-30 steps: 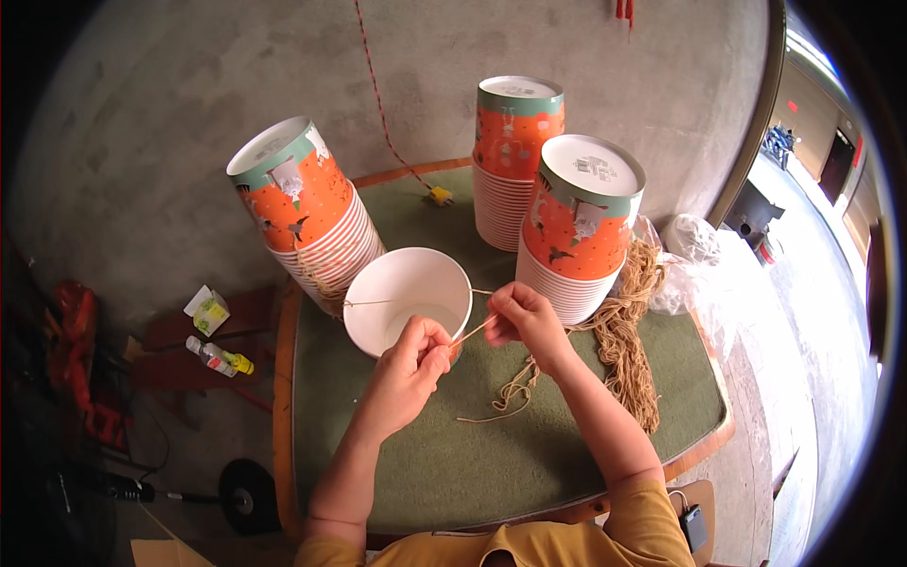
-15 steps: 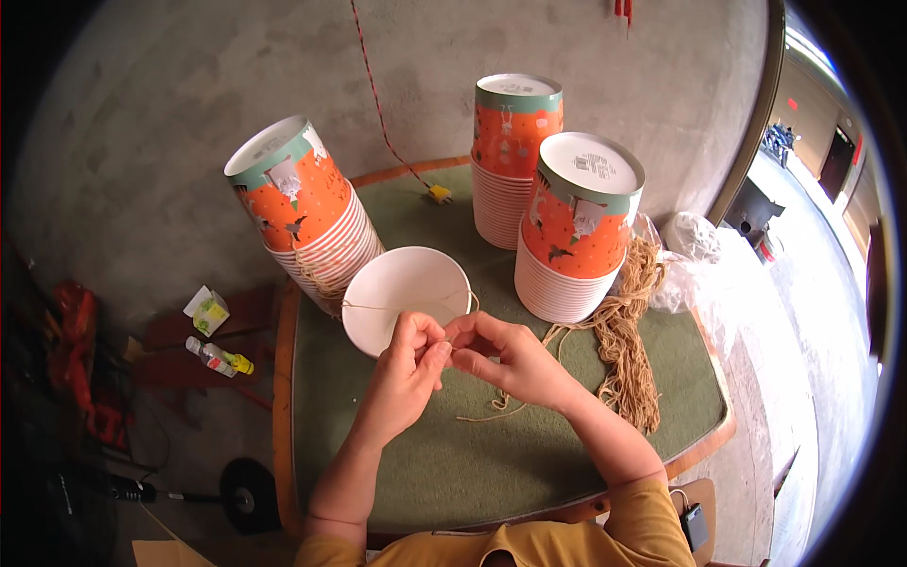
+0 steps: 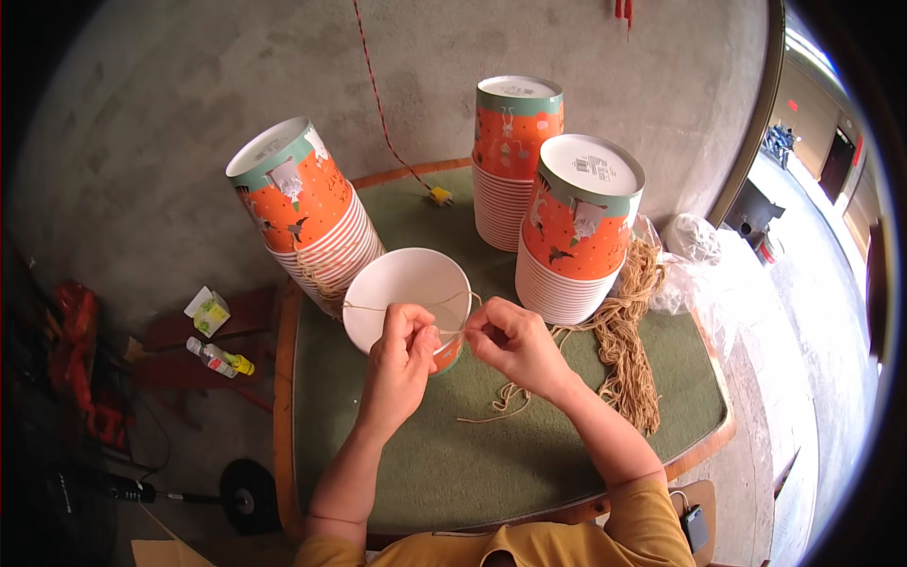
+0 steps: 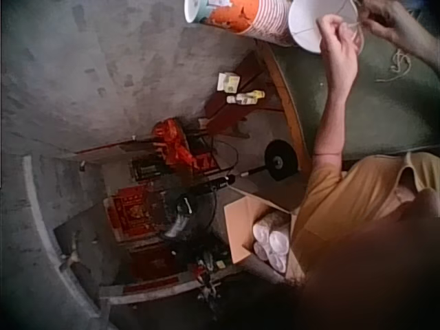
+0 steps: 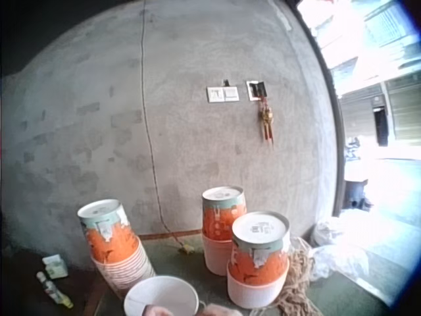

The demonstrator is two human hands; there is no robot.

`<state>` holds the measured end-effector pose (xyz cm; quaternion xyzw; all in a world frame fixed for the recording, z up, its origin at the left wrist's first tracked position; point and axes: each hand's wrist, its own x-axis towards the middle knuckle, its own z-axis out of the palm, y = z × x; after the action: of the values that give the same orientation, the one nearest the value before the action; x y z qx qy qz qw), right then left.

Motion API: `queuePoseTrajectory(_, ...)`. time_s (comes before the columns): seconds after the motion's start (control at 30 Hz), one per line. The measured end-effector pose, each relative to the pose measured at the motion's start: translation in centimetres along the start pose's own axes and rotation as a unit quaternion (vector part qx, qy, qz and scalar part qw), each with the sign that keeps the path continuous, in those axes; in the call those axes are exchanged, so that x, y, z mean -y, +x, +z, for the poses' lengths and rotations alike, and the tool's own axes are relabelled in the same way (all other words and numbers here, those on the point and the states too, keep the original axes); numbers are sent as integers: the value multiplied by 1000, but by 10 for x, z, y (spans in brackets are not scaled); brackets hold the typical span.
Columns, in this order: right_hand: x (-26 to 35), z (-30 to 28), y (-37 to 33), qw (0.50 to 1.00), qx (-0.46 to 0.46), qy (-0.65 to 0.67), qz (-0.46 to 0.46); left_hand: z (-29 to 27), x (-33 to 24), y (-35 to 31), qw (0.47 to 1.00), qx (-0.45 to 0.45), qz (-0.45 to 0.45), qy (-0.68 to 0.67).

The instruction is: The recorder is threading and tying string through pre-punched holes in decorated paper cups.

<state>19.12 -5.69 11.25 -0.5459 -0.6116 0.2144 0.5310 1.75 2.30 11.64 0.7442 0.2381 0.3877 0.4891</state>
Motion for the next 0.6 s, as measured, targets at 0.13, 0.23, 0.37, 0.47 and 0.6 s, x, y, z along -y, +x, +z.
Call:
queuePoseTrajectory(0.13, -1, 0, 3, 1000, -3, -8, 7, 4, 12, 3, 990, -64, 85, 95)
queuePoseTrajectory(0.23, -6, 0, 3, 999, -21, -25, 2, 9, 1, 2, 970, -36, 107, 213)
queuePoseTrajectory(0.37, -4, -1, 4, 998, -44, -34, 40, 12, 10, 0, 925, 5, 142, 352)
queuePoseTrajectory(0.47, -6, -1, 4, 995, -56, -47, 69, 11, 0, -1, 914, 19, 142, 380)
queuePoseTrajectory(0.6, -4, -3, 3, 992, -45, -56, 103, 1, -5, -3, 920, 18, 125, 372)
